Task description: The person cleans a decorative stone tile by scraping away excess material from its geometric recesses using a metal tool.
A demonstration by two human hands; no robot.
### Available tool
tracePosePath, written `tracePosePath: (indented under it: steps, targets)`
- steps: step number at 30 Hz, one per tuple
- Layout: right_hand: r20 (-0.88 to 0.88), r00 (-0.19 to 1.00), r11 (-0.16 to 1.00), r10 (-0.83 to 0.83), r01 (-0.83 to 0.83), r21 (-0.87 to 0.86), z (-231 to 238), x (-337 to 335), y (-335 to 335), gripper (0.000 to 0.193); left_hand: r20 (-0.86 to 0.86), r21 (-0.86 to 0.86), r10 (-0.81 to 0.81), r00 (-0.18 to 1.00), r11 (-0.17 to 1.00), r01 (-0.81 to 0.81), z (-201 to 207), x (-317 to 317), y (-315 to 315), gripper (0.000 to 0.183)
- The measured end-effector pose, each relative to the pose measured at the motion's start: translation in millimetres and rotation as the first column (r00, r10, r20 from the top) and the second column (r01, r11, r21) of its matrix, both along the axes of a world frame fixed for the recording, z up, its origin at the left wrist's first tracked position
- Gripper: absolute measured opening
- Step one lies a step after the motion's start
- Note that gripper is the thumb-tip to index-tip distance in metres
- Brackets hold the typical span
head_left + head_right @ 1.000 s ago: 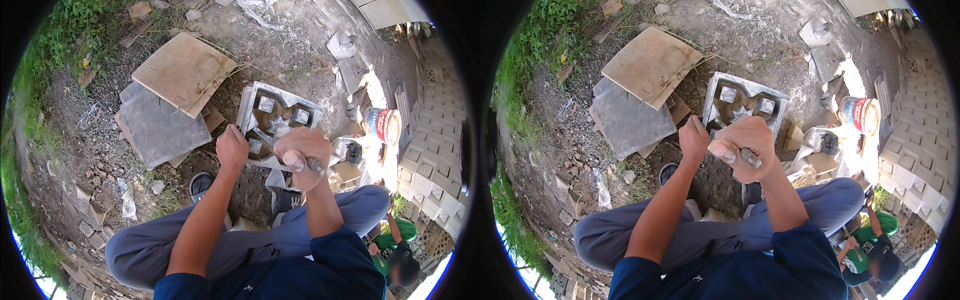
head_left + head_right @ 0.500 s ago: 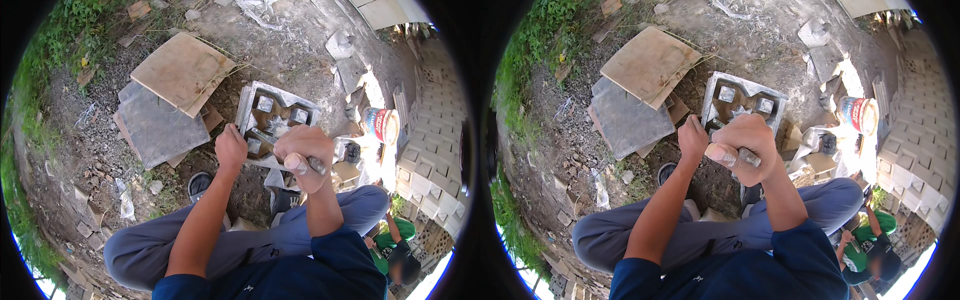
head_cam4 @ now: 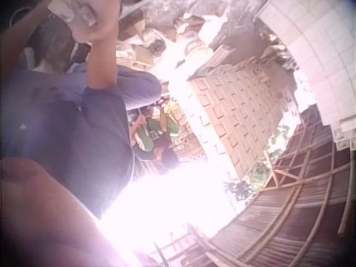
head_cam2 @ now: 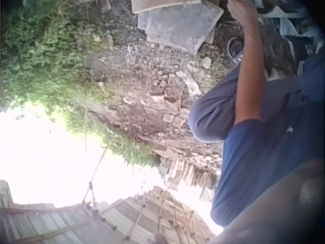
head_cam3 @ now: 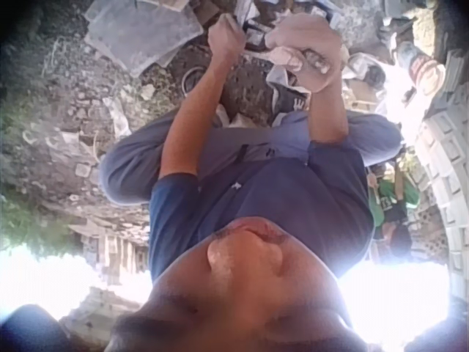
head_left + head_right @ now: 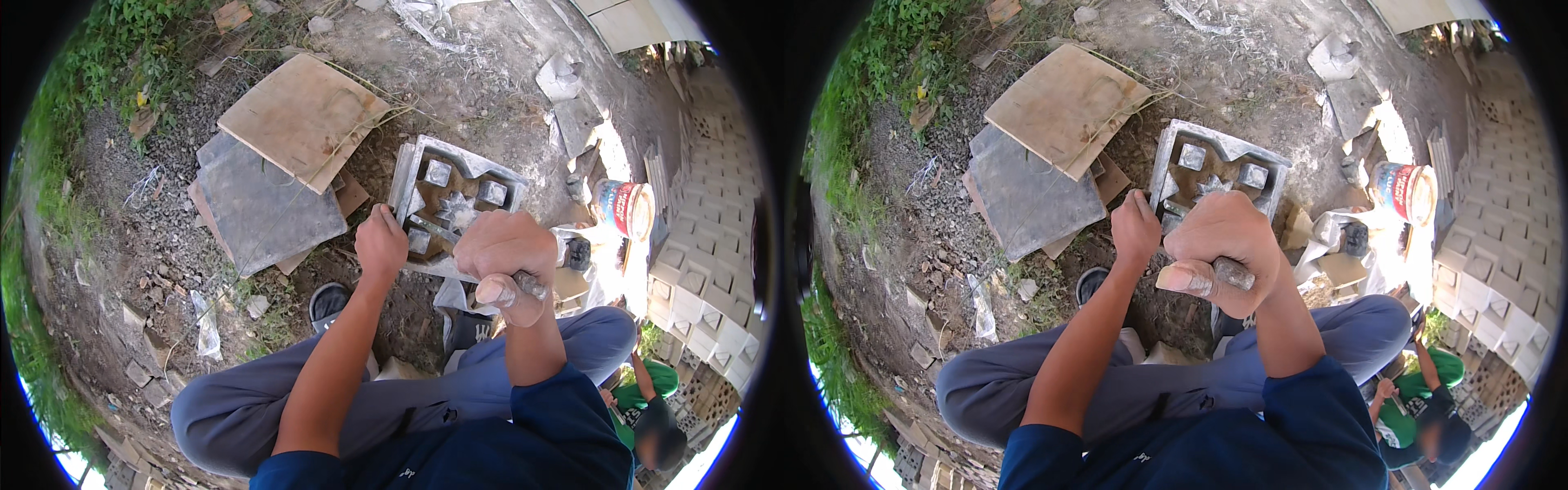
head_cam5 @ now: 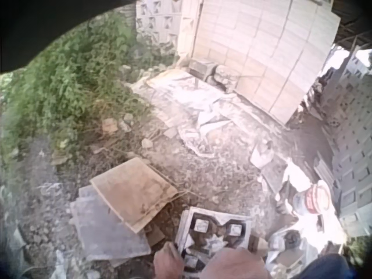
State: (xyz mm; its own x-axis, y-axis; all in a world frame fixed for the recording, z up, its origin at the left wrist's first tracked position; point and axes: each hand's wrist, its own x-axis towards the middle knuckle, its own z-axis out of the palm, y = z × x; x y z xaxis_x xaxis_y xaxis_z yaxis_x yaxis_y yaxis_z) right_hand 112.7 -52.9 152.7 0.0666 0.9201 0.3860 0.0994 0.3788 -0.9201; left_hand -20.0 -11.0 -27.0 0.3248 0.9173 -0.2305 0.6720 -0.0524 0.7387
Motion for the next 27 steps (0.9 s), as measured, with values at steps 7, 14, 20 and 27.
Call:
tracePosePath:
  steps: [7, 14, 20, 27]
  targets:
    - [-0.016, 0.981, 0.980, 0.193, -0.194, -0.044, 1, 7, 6, 0.042, -0.057, -0.090, -0.040, 0.998, 0.995, 0.035, 3, -1, 1, 0.032]
    - [-0.046, 0.974, 0.974, 0.223, -0.224, -0.024, 3, 8, 3, 0.039, -0.068, -0.097, -0.027, 0.997, 0.995, 0.020, 6, 1, 2, 0.033]
    - [-0.095, 0.988, 0.992, 0.120, -0.116, 0.048, 15, 10, 3, 0.040, -0.064, -0.094, -0.030, 0.998, 0.995, 0.024, 2, -3, 2, 0.034]
    - [-0.627, 0.663, 0.865, -0.408, 0.501, -0.034, 48, 21, -34, 0.047, 0.015, -0.038, 0.007, 1.000, 0.999, -0.006, 0, 1, 0, 0.035]
